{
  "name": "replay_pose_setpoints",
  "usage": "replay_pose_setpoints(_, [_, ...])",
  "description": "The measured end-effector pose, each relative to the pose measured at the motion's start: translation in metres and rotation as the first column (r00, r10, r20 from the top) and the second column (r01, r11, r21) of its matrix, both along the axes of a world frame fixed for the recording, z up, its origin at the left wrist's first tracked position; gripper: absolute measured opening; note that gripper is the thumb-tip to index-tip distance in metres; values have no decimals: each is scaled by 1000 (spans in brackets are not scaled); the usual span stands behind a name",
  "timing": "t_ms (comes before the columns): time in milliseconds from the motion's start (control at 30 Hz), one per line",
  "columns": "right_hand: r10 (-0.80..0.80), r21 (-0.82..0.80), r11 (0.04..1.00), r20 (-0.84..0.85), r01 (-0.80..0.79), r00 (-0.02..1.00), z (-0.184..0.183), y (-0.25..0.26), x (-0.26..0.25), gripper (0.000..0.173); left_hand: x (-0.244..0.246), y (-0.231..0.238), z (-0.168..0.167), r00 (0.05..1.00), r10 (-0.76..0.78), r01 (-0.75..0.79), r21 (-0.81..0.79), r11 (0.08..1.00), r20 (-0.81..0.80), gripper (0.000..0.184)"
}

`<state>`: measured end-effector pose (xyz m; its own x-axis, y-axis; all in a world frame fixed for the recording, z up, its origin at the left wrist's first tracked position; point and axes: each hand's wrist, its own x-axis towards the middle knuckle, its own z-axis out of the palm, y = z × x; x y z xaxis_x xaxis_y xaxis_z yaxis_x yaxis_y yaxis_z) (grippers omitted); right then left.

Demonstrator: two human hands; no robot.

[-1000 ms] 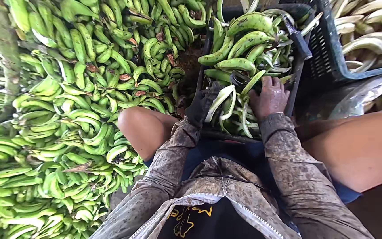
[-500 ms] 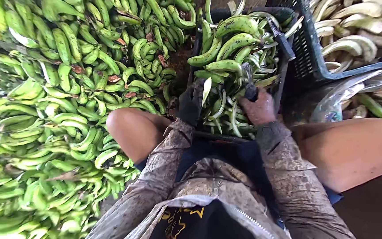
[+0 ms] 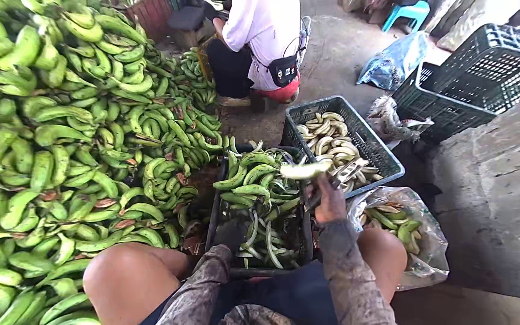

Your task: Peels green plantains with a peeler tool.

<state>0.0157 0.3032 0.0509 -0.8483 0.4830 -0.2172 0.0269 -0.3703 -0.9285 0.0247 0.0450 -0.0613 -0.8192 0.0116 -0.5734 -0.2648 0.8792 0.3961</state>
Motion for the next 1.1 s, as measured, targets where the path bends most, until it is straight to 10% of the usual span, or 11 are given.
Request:
replay_pose_setpoints(200, [139, -7, 990, 88, -139, 986, -6, -17, 3, 36, 6, 19, -16, 998, 29, -26, -46, 999, 53, 52])
replay_pose_setpoints(400, [372, 139, 885, 366, -445, 853, -33, -79, 32, 35, 14, 16, -12, 991, 36, -41, 41, 998, 132, 83])
replay_pose_setpoints(533, [403, 396, 736, 397, -550, 825, -36, -83, 37, 43, 36, 29, 59, 960, 87, -101, 41, 994, 266, 60])
replay_pose_setpoints(667, [365, 478, 661, 469, -579, 804, -19, -71, 44, 59, 44, -2, 16, 996, -79, 85, 186, 979, -36, 56])
replay_pose_setpoints(833, [361, 494, 680, 418, -542, 834, -32, -55, 47, 45, 39, -19, 47, 980, -1, 52, 250, 967, -201, 50])
replay_pose_setpoints(1100, [535, 474, 637, 298, -608, 791, -67, -58, 55, 48, 28, -52, 104, 963, 46, 177, 753, 633, -265, 47])
